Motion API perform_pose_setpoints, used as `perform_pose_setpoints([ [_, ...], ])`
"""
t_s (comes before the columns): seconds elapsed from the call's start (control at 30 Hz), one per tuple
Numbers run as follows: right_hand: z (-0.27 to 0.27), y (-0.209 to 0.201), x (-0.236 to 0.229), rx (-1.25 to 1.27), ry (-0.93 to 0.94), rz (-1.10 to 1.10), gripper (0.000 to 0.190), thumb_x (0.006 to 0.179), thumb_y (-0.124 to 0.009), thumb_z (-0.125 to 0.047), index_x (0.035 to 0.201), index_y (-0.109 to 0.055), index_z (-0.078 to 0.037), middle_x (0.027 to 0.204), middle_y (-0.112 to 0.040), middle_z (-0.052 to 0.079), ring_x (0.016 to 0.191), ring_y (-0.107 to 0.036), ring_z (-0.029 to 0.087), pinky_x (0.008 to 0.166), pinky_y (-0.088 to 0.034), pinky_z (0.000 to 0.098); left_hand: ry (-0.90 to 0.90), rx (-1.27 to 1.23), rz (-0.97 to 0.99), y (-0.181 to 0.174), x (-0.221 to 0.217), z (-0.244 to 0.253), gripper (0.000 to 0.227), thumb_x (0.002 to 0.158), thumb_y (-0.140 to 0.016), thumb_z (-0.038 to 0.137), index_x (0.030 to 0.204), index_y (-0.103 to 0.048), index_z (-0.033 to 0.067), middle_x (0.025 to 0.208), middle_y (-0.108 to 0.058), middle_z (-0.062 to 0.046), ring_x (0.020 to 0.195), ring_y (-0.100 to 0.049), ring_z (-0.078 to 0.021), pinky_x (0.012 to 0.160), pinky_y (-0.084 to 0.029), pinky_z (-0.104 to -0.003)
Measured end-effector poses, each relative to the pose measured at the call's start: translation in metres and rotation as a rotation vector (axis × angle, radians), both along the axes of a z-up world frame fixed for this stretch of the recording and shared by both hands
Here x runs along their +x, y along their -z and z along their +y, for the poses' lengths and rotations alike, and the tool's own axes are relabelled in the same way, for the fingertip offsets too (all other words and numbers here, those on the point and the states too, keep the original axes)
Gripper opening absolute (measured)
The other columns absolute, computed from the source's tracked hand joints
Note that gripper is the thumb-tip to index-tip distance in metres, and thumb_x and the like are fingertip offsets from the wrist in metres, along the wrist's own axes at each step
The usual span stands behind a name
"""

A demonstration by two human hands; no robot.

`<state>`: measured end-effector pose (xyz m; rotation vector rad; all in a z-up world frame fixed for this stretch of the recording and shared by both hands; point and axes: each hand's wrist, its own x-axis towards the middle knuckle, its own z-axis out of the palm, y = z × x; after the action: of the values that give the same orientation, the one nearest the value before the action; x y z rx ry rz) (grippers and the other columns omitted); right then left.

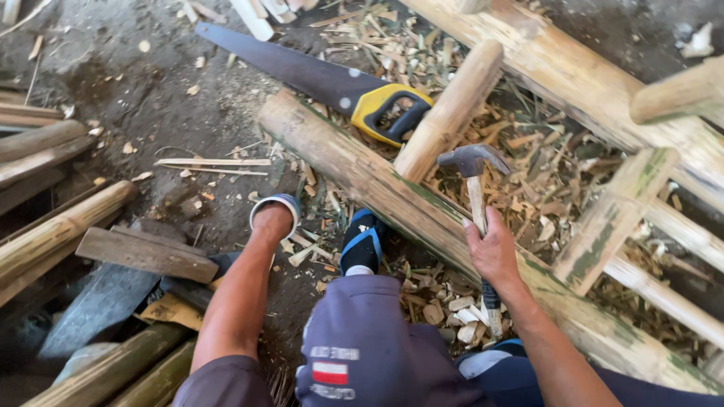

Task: The person assembles a bamboo frame by hammering bamboo dowels into pre-cut slots, sawing a bamboo pole to length, and fitting it into the structure. The person uses a hammer and a hand saw to join the pieces and then lifts the assembled frame to inspect it.

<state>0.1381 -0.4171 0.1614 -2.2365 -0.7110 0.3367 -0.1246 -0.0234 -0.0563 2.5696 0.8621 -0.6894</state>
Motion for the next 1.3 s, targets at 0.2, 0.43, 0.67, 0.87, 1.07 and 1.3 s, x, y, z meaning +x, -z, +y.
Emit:
perform_pose_setpoints([
  [0.2,-0.038,-0.008,-0.004,-0.098,0.151,0.188,0.034,0.096,-0.065,-0.022,0.125,-0.062,-0.006,0.072,-0.064,0.016,0.061,-0.059,0.024,0.059,-0.048,0.0402,0.202,0.174,0.011,0.015,-0.006,0.008,0.026,0.089,-0.061,0.008,0.11,-0.075,0.0053,0.125,-0.07,-0.022,0.113,-0.07,-0.0382,0.094,-0.058,-0.047],
  [0.43,-0.068,-0.006,-0.012,-0.152,0.166,0.274,0.031,0.102,-0.063,-0.027,0.117,-0.058,0.0,0.078,-0.067,0.015,0.061,-0.061,0.023,0.057,-0.05,0.0408,0.014,0.134,0.152,-0.042,-0.002,0.007,0.025,0.096,-0.057,0.014,0.11,-0.077,0.0092,0.116,-0.074,-0.019,0.104,-0.074,-0.0359,0.088,-0.061,-0.046],
  [0.67,-0.082,0.0,-0.023,-0.028,0.149,0.187,0.036,0.095,-0.066,-0.024,0.123,-0.058,-0.004,0.081,-0.066,0.017,0.066,-0.062,0.027,0.063,-0.05,0.042,0.107,0.114,-0.23,-0.204,0.035,-0.039,0.018,0.099,-0.06,0.016,0.104,-0.067,0.0007,0.115,-0.072,-0.016,0.1,-0.073,-0.0356,0.087,-0.059,-0.046],
  [0.87,-0.104,-0.001,-0.03,-0.13,0.202,0.162,0.036,0.095,-0.068,-0.027,0.123,-0.059,-0.006,0.086,-0.066,0.023,0.075,-0.065,0.039,0.068,-0.05,0.046,0.03,-0.46,-0.635,-0.22,0.156,-0.158,0.012,0.099,-0.066,0.017,0.106,-0.066,0.0072,0.092,-0.077,-0.012,0.083,-0.077,-0.0251,0.078,-0.06,-0.037],
  [1.07,-0.132,-0.023,-0.046,-0.082,0.212,0.175,0.037,0.096,-0.065,-0.024,0.127,-0.057,-0.006,0.092,-0.07,0.023,0.082,-0.071,0.036,0.073,-0.054,0.0428,0.311,-0.905,-0.802,-0.172,0.231,-0.234,0.018,0.097,-0.066,0.016,0.111,-0.065,0.0048,0.096,-0.077,-0.013,0.087,-0.078,-0.0246,0.077,-0.06,-0.036],
  [1.3,-0.134,-0.065,-0.054,-0.146,0.29,0.343,0.04,0.099,-0.061,-0.025,0.133,-0.054,-0.007,0.082,-0.068,0.021,0.071,-0.067,0.032,0.069,-0.053,0.0435,0.571,-0.829,-0.765,-0.133,0.235,-0.232,0.019,0.097,-0.065,0.017,0.112,-0.071,0.007,0.101,-0.077,-0.013,0.089,-0.076,-0.0303,0.078,-0.059,-0.04],
])
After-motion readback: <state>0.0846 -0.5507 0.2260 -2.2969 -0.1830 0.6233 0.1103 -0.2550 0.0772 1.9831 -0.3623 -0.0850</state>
